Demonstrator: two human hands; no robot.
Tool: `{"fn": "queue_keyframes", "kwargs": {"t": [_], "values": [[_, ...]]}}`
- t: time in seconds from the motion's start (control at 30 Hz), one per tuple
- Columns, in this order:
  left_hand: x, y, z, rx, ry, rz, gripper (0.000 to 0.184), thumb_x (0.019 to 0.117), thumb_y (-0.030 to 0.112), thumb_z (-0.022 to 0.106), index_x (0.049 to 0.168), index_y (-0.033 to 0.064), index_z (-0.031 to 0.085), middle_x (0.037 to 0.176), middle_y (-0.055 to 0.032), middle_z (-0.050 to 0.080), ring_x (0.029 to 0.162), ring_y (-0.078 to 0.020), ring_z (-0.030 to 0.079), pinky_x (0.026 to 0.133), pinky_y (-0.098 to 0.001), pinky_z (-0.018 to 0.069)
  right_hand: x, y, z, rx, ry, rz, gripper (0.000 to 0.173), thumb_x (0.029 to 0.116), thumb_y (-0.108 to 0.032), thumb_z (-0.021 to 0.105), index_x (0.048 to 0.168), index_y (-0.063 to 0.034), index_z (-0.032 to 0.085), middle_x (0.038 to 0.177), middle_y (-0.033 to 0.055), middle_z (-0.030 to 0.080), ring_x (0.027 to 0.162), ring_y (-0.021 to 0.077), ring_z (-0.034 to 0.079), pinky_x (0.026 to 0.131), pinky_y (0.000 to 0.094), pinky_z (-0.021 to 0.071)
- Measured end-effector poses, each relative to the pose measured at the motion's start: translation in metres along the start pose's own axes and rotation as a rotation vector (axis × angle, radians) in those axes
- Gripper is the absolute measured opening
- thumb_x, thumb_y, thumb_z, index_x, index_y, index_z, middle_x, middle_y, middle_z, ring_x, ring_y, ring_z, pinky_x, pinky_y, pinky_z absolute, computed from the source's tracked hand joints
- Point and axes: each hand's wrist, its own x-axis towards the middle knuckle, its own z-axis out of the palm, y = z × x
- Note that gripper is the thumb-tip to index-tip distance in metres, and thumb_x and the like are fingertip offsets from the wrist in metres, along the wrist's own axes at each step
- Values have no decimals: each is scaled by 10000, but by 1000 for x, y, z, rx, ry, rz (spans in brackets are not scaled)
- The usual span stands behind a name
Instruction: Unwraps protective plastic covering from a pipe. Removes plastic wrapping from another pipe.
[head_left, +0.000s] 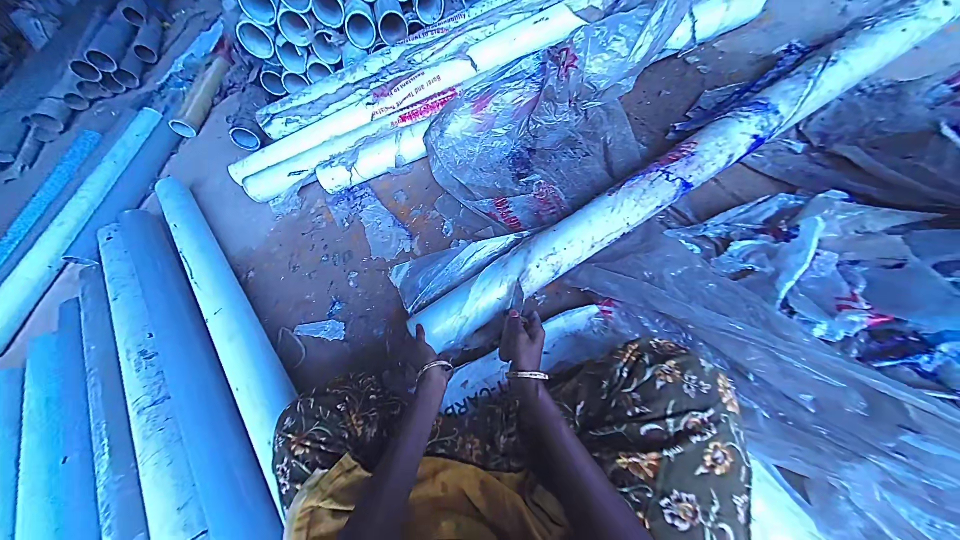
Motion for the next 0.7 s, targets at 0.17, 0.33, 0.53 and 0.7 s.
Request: {"fn": "queue_keyframes", "kwargs": {"t": [0.17,0.33,0.53,0.7], "values": [[-8,18,-13,513,-155,249,703,1056,297,589,1523,-145,306,1576,-349,342,1508,-429,308,1241,-492,219,4,2,-3,-66,-62,-57,208,1057,-42,457,1189,115,493,722,26,542,534,21,522,543,199,488],[0,42,14,818,-387,701,603,1027,362,620,1449,-58,525,1525,-260,489,1461,-399,421,1240,-523,234,0,18,-5,-182,-109,-122,254,1048,-52,484,1209,141,516,753,65,536,562,70,487,582,263,473],[18,85,36,1097,-406,541,510,1067,365,554,1354,-52,605,1444,-241,559,1390,-373,497,1158,-488,370,-8,15,-6,-62,-105,-85,223,1052,-33,456,1195,128,515,750,70,560,484,75,493,483,252,478],[25,89,37,1156,-486,559,490,1064,356,561,1298,-69,630,1452,-262,531,1398,-385,478,1141,-511,380,-12,13,-3,-92,-110,-36,219,1065,-53,475,1188,116,541,679,53,531,487,89,510,503,268,494]]}}
